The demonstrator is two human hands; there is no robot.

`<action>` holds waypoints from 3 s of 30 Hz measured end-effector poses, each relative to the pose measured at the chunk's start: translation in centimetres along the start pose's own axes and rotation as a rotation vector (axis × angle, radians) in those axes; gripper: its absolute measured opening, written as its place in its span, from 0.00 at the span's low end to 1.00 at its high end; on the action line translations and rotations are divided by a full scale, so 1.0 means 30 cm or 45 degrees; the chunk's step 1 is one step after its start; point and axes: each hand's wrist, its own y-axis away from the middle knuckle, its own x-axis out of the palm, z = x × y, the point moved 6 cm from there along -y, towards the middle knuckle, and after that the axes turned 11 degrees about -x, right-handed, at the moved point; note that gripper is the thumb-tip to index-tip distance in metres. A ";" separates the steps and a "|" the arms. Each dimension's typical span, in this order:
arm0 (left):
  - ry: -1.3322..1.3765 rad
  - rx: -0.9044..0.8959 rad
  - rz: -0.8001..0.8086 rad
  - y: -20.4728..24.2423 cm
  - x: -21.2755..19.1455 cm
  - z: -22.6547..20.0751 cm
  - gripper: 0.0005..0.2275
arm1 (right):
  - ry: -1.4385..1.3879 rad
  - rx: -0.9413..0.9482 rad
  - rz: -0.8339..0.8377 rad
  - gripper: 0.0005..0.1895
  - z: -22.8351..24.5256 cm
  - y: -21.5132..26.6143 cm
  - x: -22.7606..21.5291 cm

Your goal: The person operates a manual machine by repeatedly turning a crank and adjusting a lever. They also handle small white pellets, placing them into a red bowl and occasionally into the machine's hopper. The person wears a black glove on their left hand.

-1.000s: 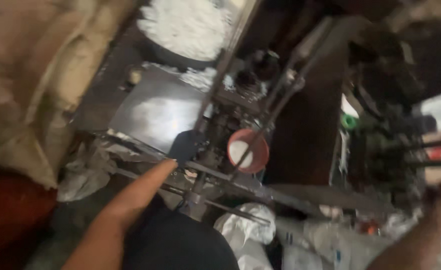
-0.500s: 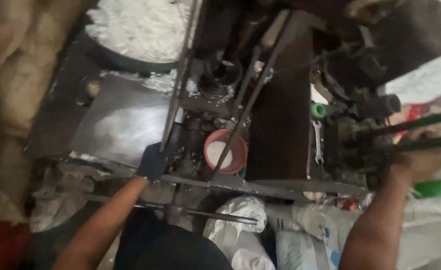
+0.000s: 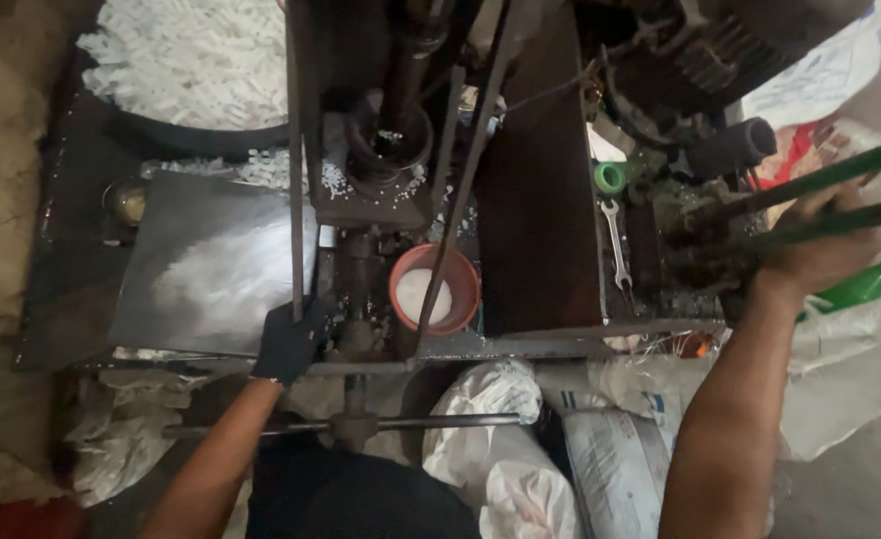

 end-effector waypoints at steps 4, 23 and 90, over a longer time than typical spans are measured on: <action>-0.060 0.010 -0.006 -0.025 -0.002 0.024 0.15 | -0.018 -0.006 -0.006 0.14 -0.001 0.006 -0.001; -0.183 0.132 0.037 -0.022 -0.006 0.021 0.16 | 0.140 0.146 0.082 0.15 -0.079 0.049 0.024; -1.837 0.029 0.731 0.065 -0.384 0.590 0.16 | -1.664 2.418 -0.142 0.23 0.641 1.594 -0.067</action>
